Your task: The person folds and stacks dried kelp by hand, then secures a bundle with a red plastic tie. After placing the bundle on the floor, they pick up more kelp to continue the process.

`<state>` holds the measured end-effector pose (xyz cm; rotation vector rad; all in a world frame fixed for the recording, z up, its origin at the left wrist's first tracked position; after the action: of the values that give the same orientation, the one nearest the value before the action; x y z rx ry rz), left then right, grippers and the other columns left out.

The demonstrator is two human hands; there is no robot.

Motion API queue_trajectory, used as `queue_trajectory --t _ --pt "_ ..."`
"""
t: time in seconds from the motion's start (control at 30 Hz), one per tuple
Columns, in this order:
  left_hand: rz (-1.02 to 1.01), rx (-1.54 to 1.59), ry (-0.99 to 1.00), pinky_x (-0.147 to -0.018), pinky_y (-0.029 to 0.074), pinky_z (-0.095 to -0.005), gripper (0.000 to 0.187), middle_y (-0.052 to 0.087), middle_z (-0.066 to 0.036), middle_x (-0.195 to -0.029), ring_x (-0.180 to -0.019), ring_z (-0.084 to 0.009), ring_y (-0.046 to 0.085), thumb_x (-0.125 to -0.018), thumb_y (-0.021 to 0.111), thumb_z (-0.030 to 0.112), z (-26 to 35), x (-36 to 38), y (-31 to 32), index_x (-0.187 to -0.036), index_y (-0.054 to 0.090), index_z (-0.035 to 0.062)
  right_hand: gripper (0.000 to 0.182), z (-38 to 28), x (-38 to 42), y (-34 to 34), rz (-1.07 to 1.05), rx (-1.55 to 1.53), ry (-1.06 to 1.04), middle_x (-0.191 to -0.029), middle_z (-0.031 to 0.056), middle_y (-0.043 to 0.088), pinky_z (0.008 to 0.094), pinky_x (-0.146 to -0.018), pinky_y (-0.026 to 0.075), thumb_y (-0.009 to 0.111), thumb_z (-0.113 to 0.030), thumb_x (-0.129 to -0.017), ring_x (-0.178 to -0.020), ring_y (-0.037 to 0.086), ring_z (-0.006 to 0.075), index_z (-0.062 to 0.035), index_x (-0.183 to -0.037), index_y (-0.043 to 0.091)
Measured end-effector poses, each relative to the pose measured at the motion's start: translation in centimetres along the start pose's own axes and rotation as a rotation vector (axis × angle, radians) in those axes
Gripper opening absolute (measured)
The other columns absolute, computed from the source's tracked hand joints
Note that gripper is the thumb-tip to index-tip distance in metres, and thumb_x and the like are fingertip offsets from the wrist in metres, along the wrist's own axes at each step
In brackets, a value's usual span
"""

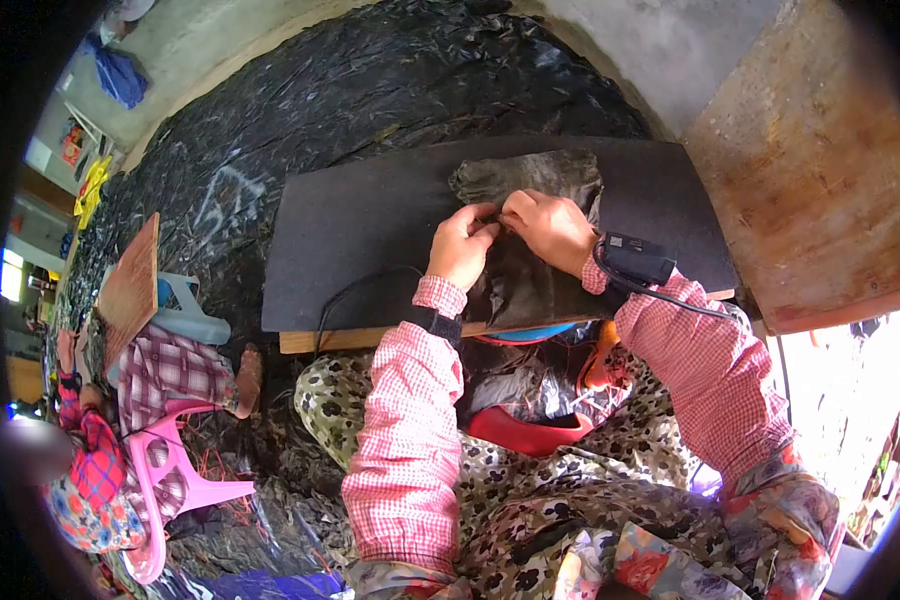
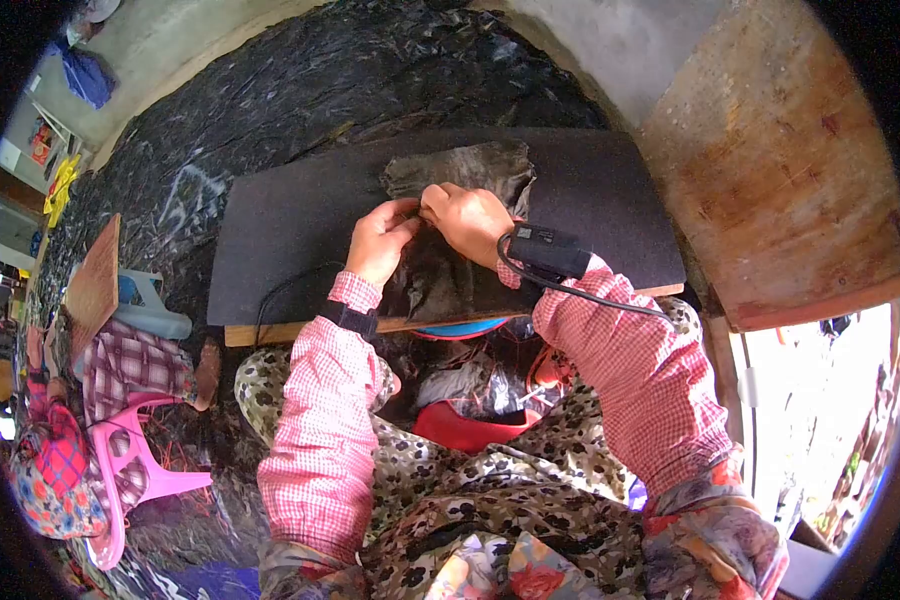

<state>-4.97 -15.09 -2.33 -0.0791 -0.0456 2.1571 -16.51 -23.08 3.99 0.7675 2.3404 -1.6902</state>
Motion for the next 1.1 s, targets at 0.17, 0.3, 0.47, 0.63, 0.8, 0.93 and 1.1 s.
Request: queue_trajectory --t 0.17,0.3,0.47,0.63,0.8,0.93,1.1 --pt "-0.069 -0.192 -0.039 -0.075 0.052 -0.0327 0.016 0.070 -0.016 -0.093 -0.083 -0.0255 0.069 -0.081 0.065 0.013 0.5 -0.7 -0.5 -0.094 0.072 0.0050 0.012 0.1 -0.1 -0.2 0.033 -0.014 0.008 -0.084 0.0128 0.061 0.0420 -0.061 0.051 0.063 -0.016 -0.086 -0.074 0.062 0.0345 -0.0066 -0.091 0.058" --pt "-0.035 -0.502 0.006 -0.079 0.051 -0.0388 0.016 0.068 -0.016 -0.097 -0.089 -0.0317 0.066 -0.080 0.062 0.015 1.4 -0.5 -0.6 -0.090 0.072 0.0071 0.010 -0.2 0.0 -0.8 0.031 -0.014 -0.067 -0.083 0.0107 0.059 0.0410 -0.063 0.051 0.064 -0.015 -0.083 -0.075 0.061 0.0328 -0.0060 -0.087 0.062" --pt "0.038 -0.828 0.046 -0.080 0.050 -0.0435 0.015 0.067 -0.015 -0.095 -0.092 -0.0344 0.063 -0.078 0.060 0.014 1.8 -0.3 -0.6 -0.084 0.072 0.0082 0.008 0.0 1.3 -2.1 0.012 -0.009 -0.062 -0.083 0.0098 0.058 0.0402 -0.066 0.051 0.065 -0.014 -0.080 -0.077 0.060 0.0318 -0.0058 -0.082 0.064" --pt "0.134 -0.770 0.170 -0.087 0.048 -0.0419 0.028 0.061 -0.015 -0.111 -0.101 -0.0340 0.059 -0.082 0.062 0.015 4.3 1.3 -2.0 -0.108 0.065 0.0056 0.028 0.4 2.5 -6.3 0.062 -0.179 0.294 -0.096 0.0134 0.062 0.0366 -0.071 0.053 0.066 -0.016 -0.082 -0.083 0.064 0.0289 -0.0061 -0.108 0.062" --pt "-0.158 -0.874 0.511 -0.105 0.035 -0.0403 0.049 0.046 -0.017 -0.140 -0.128 -0.0349 0.044 -0.093 0.056 0.029 5.5 5.1 1.2 -0.134 0.049 0.0042 0.032 3.7 6.8 -9.5 0.200 -0.140 0.281 -0.101 0.0143 0.062 0.0366 -0.077 0.052 0.068 -0.013 -0.082 -0.088 0.063 0.0300 -0.0047 -0.112 0.061" --pt "-0.141 -1.083 0.321 -0.106 0.034 -0.0413 0.051 0.046 -0.018 -0.139 -0.129 -0.0367 0.042 -0.095 0.052 0.036 3.6 6.6 0.8 -0.134 0.048 0.0046 0.022 4.9 9.3 -9.4 0.304 -0.073 0.176 -0.100 0.0141 0.063 0.0383 -0.079 0.051 0.069 -0.011 -0.081 -0.090 0.063 0.0322 -0.0029 -0.101 0.066" --pt "0.137 -0.789 0.227 -0.078 0.050 -0.0360 0.026 0.068 -0.016 -0.102 -0.087 -0.0290 0.066 -0.087 0.067 0.023 5.0 5.8 -2.4 -0.102 0.068 0.0018 0.016 6.3 10.6 -10.0 0.361 -0.183 0.348 -0.094 0.0141 0.064 0.0392 -0.077 0.051 0.070 -0.010 -0.080 -0.088 0.063 0.0327 -0.0014 -0.093 0.068"
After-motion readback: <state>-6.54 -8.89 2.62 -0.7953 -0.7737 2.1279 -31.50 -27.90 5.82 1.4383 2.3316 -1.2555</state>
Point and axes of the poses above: each hand's wrist, its own x-axis away from the middle knuckle, its own y-axis out of the palm, z = x × y, the point moved 5 cm from there along -x, towards the middle knuckle
